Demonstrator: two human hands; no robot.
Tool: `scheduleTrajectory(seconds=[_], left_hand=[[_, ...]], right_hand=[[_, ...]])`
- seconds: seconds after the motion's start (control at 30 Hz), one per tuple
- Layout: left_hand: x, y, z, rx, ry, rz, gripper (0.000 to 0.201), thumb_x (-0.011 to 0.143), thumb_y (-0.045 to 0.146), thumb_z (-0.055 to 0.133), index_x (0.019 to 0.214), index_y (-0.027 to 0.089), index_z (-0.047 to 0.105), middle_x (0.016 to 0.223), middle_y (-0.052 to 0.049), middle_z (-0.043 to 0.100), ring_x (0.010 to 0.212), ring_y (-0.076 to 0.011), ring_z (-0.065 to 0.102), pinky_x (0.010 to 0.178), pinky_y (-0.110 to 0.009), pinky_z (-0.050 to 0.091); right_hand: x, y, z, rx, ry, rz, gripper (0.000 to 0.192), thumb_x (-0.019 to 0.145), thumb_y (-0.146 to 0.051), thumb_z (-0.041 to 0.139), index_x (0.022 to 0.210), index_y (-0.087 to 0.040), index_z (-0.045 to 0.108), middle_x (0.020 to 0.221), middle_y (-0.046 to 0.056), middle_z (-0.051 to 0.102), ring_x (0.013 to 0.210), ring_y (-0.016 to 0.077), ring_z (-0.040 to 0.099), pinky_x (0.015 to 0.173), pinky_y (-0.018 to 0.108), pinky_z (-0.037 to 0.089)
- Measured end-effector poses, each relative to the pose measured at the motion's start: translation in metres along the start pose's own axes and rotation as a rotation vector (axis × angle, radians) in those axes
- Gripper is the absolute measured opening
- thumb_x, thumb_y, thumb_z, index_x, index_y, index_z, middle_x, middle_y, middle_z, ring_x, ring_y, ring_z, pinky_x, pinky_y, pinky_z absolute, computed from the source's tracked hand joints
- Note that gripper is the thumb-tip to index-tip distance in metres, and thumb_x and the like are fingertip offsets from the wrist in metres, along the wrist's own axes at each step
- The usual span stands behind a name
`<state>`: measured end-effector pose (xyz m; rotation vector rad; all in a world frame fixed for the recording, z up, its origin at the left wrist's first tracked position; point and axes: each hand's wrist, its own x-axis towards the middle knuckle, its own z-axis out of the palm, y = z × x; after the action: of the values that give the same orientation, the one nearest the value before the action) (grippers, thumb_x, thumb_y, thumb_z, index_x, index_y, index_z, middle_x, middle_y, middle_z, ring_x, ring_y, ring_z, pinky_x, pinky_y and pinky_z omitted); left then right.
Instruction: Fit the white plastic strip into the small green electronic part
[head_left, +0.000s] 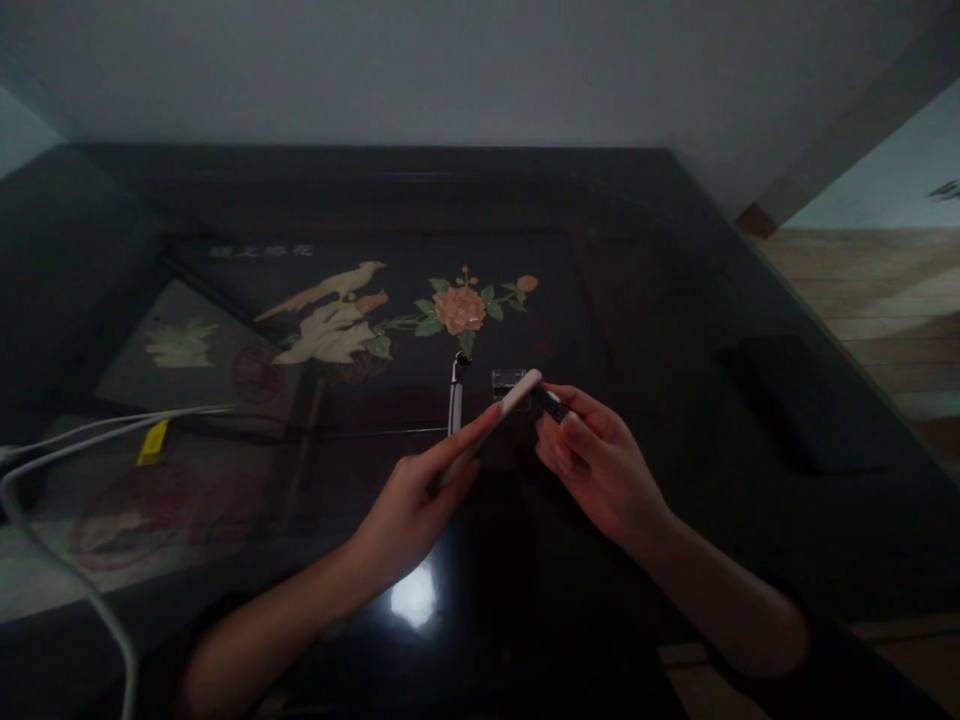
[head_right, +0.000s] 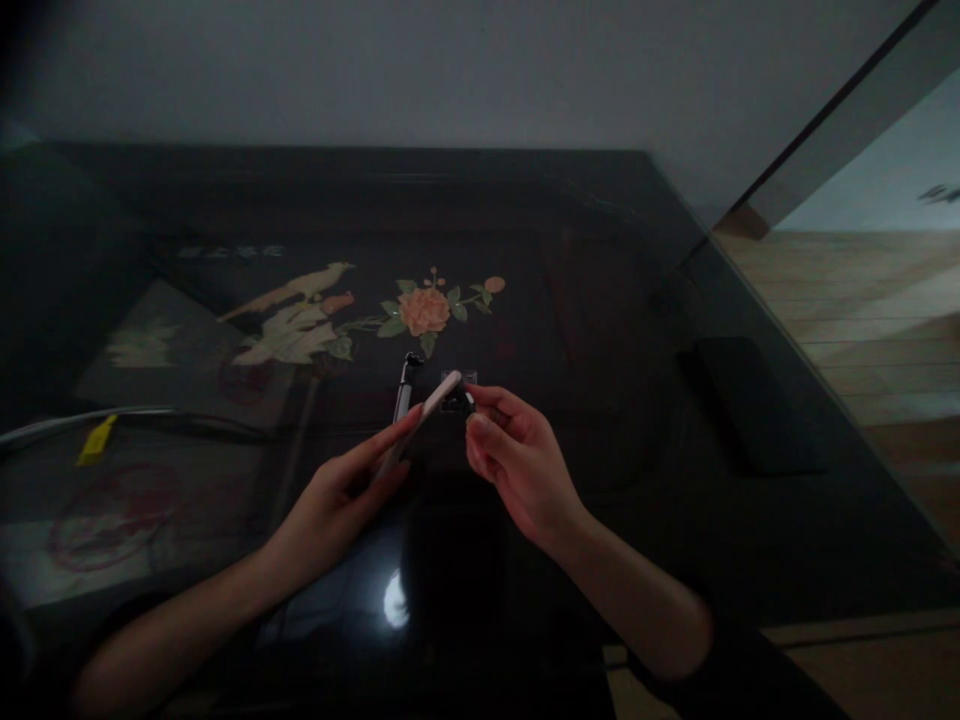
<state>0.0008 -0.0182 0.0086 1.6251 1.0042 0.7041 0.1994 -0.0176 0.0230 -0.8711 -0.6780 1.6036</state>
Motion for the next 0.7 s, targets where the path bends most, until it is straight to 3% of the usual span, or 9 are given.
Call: scheduleTrajectory(seconds=[0.13, 0.43, 0.57, 0.7], left_hand=[[-0.0006, 0.0016, 0.0007, -0.013, -0.004, -0.002, 0.051, 0.097, 0.02, 0.05, 0.147, 0.028, 0.045, 0.148, 0.0, 0.052, 0.134, -0.0201, 0.052, 0.114, -0.035, 0.04], [-0.0055, 0.0005, 0.0024, -0.029, -0.069, 0.044, 0.053, 0.096, 0.018, 0.051, 0.147, 0.03, 0.043, 0.147, -0.001, 0.054, 0.129, -0.0193, 0.057, 0.109, -0.032, 0.046], [-0.0077, 0.0033, 0.0028, 0.001, -0.109, 0.05, 0.054, 0.095, 0.018, 0.052, 0.147, 0.03, 0.044, 0.139, -0.002, 0.062, 0.121, -0.0208, 0.064, 0.102, -0.032, 0.052], [-0.0084, 0.0032, 0.0034, 0.013, -0.128, 0.065, 0.055, 0.096, 0.018, 0.051, 0.148, 0.031, 0.041, 0.129, -0.001, 0.07, 0.099, -0.0155, 0.073, 0.09, -0.026, 0.057]], right_hand=[[0.0011, 0.0008, -0.0008, -0.004, 0.0, -0.008, 0.033, 0.071, -0.039, 0.083, 0.095, -0.02, 0.07, 0.051, -0.009, 0.044, 0.044, 0.006, 0.027, 0.045, 0.025, 0.018], [0.0013, 0.0001, -0.0013, -0.028, 0.018, -0.007, 0.034, 0.071, -0.039, 0.083, 0.095, -0.02, 0.071, 0.054, -0.009, 0.043, 0.045, 0.0058, 0.028, 0.044, 0.024, 0.021], [0.0015, -0.0003, -0.0001, -0.041, 0.023, -0.012, 0.034, 0.07, -0.039, 0.083, 0.098, -0.022, 0.074, 0.056, -0.008, 0.045, 0.045, 0.0056, 0.028, 0.043, 0.023, 0.021], [0.0012, -0.0008, 0.0, -0.042, 0.011, -0.013, 0.032, 0.071, -0.038, 0.082, 0.098, -0.023, 0.074, 0.055, -0.008, 0.043, 0.045, 0.0056, 0.028, 0.043, 0.023, 0.023]])
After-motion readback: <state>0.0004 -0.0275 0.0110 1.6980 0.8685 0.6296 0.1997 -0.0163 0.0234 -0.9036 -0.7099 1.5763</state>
